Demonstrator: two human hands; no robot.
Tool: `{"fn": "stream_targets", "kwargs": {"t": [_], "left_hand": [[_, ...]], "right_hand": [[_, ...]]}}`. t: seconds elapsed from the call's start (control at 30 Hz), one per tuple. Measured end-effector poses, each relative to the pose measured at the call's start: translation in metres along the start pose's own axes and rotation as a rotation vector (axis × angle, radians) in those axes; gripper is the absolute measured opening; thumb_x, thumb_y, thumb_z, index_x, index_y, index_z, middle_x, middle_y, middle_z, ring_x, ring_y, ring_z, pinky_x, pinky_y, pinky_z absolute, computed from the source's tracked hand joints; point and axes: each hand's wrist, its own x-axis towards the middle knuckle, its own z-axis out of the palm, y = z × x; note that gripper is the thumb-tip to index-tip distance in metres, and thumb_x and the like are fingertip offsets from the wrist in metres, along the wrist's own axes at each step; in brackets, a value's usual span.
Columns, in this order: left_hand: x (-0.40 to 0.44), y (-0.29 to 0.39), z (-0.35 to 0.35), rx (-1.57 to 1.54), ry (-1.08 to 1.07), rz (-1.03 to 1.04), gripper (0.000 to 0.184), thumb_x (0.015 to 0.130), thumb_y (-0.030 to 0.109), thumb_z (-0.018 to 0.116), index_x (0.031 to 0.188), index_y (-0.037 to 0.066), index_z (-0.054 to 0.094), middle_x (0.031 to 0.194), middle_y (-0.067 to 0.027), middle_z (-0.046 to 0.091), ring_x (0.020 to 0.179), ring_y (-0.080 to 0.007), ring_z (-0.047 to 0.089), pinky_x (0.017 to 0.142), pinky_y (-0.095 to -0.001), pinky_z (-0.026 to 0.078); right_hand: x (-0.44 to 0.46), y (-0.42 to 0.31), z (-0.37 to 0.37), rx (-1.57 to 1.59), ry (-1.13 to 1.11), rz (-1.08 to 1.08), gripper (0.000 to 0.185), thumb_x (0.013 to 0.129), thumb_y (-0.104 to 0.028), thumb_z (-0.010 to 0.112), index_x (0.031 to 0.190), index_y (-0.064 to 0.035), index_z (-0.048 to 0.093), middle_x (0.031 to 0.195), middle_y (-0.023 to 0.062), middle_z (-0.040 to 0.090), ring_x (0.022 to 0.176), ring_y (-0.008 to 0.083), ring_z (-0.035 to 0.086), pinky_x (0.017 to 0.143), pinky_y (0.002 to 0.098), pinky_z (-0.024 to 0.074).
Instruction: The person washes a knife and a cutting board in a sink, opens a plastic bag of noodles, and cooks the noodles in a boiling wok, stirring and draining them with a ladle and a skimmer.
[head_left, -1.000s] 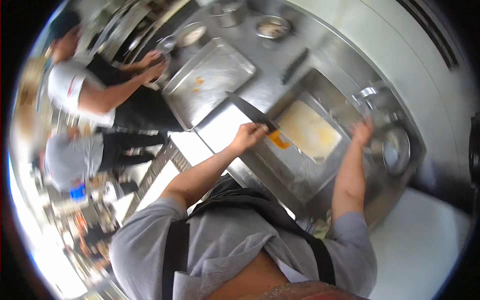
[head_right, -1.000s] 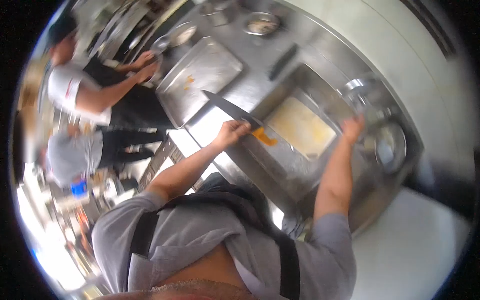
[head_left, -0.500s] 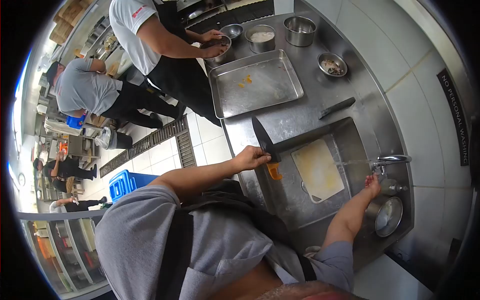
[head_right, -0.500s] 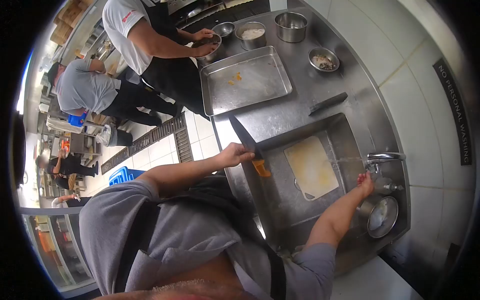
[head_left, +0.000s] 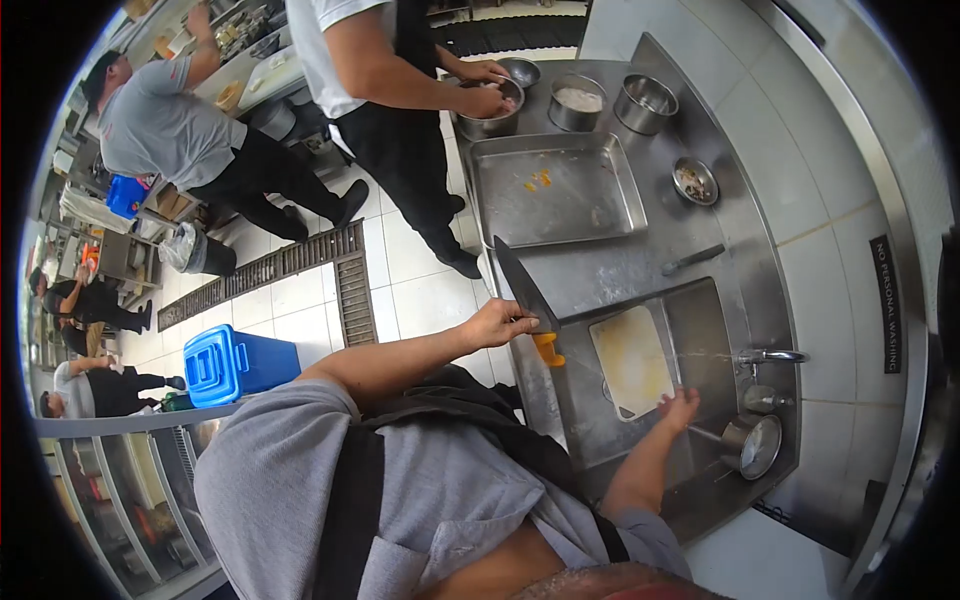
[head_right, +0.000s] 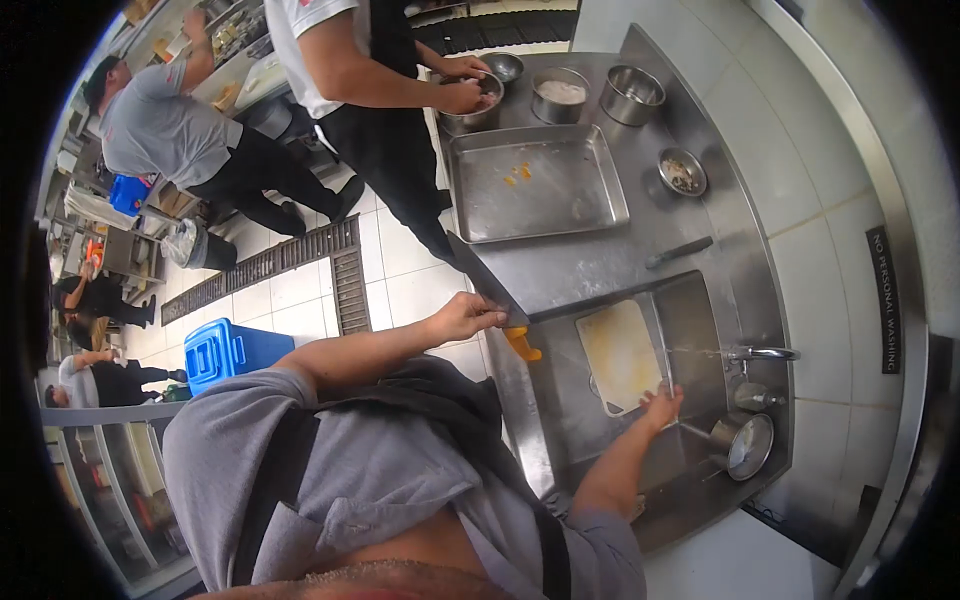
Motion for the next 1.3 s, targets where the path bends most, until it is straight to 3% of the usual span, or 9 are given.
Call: {"fn": "stream_targets", "kwargs": {"t": [0.27, 0.4, 0.53, 0.6, 0.7, 0.87, 0.97, 1.2, 1.3], "left_hand": [[-0.089, -0.058, -0.129, -0.223, 0.085, -0.03, 0.026, 0.088, 0.017, 0.062, 0.1, -0.006, 0.063, 0.085, -0.0092, 0.066, 0.079, -0.0143, 0.062, 0.071, -0.0287, 0.051], [-0.16, -0.086, -0.203, -0.192, 0.256, -0.05, 0.028, 0.088, 0.021, 0.062, 0.099, -0.005, 0.064, 0.084, -0.0092, 0.066, 0.077, -0.0138, 0.061, 0.069, -0.027, 0.05], [-0.237, -0.11, -0.271, -0.117, 0.49, -0.166, 0.027, 0.087, 0.021, 0.062, 0.097, -0.004, 0.065, 0.082, -0.0081, 0.066, 0.075, -0.0134, 0.06, 0.069, -0.0259, 0.049], [-0.271, -0.134, -0.292, -0.238, 0.639, -0.155, 0.026, 0.087, 0.019, 0.062, 0.097, -0.005, 0.065, 0.083, -0.0084, 0.066, 0.074, -0.0133, 0.06, 0.069, -0.0259, 0.049], [-0.312, -0.151, -0.309, -0.346, 0.868, -0.149, 0.027, 0.088, 0.019, 0.061, 0.097, -0.006, 0.064, 0.082, -0.0093, 0.066, 0.074, -0.013, 0.061, 0.069, -0.0255, 0.049], [-0.369, -0.189, -0.317, -0.209, 1.101, -0.35, 0.031, 0.087, 0.026, 0.061, 0.095, -0.003, 0.066, 0.078, -0.006, 0.067, 0.072, -0.0108, 0.06, 0.068, -0.0268, 0.048], [-0.385, -0.198, -0.323, -0.443, 1.25, -0.32, 0.027, 0.087, 0.022, 0.062, 0.095, -0.003, 0.067, 0.078, -0.0059, 0.067, 0.072, -0.0104, 0.06, 0.067, -0.0262, 0.048], [-0.424, -0.207, -0.396, -0.349, 1.401, -0.613, 0.036, 0.086, 0.032, 0.059, 0.095, -0.003, 0.067, 0.073, -0.007, 0.067, 0.067, -0.013, 0.061, 0.064, -0.0278, 0.049], [-0.443, -0.219, -0.428, -0.303, 1.527, -0.612, 0.038, 0.086, 0.033, 0.059, 0.098, -0.003, 0.067, 0.077, -0.0112, 0.068, 0.071, -0.0159, 0.065, 0.065, -0.0294, 0.051]], "right_hand": [[-0.212, 0.009, 0.123, -0.135, -0.176, -0.292, 0.044, 0.085, -0.009, 0.058, 0.127, -0.0079, 0.042, 0.096, 0.01, 0.057, 0.062, 0.0165, 0.061, 0.041, 0.026, 0.0468], [-0.297, -0.009, 0.209, -0.287, -0.401, -0.396, 0.042, 0.084, -0.008, 0.059, 0.125, -0.0089, 0.048, 0.095, 0.006, 0.057, 0.061, 0.0143, 0.06, 0.043, 0.0247, 0.0466], [-0.352, 0.002, 0.304, -0.622, -0.753, -0.675, 0.038, 0.082, -0.01, 0.062, 0.119, -0.0063, 0.054, 0.085, 0.0036, 0.059, 0.057, 0.0118, 0.059, 0.049, 0.0277, 0.0471], [-0.377, 0.015, 0.348, -0.747, -0.917, -0.756, 0.04, 0.079, -0.015, 0.061, 0.118, -0.0097, 0.055, 0.095, 0.0117, 0.063, 0.084, 0.0266, 0.062, 0.077, 0.037, 0.0484], [-0.437, -0.001, 0.39, -0.949, -1.053, -0.998, 0.041, 0.077, -0.017, 0.062, 0.118, -0.0092, 0.056, 0.097, 0.0134, 0.063, 0.093, 0.0305, 0.059, 0.082, 0.0388, 0.0466], [-0.438, 0.031, 0.458, -1.076, -1.237, -1.098, 0.041, 0.076, -0.019, 0.063, 0.114, -0.0053, 0.056, 0.099, 0.0175, 0.062, 0.093, 0.0339, 0.058, 0.083, 0.0407, 0.0465], [-0.399, 0.069, 0.498, -1.319, -1.245, -1.243, 0.039, 0.076, -0.019, 0.065, 0.112, -0.0049, 0.058, 0.094, 0.0182, 0.064, 0.089, 0.0338, 0.062, 0.079, 0.0408, 0.0486], [-0.421, 0.054, 0.583, -1.591, -1.35, -1.161, 0.035, 0.074, -0.018, 0.066, 0.106, -0.0033, 0.062, 0.102, 0.0204, 0.063, 0.098, 0.0366, 0.058, 0.086, 0.0416, 0.0458], [-0.447, 0.04, 0.652, -1.612, -1.412, -1.296, 0.034, 0.075, -0.017, 0.063, 0.107, -0.0032, 0.062, 0.103, 0.0204, 0.063, 0.102, 0.0351, 0.058, 0.09, 0.0412, 0.0447]]}}
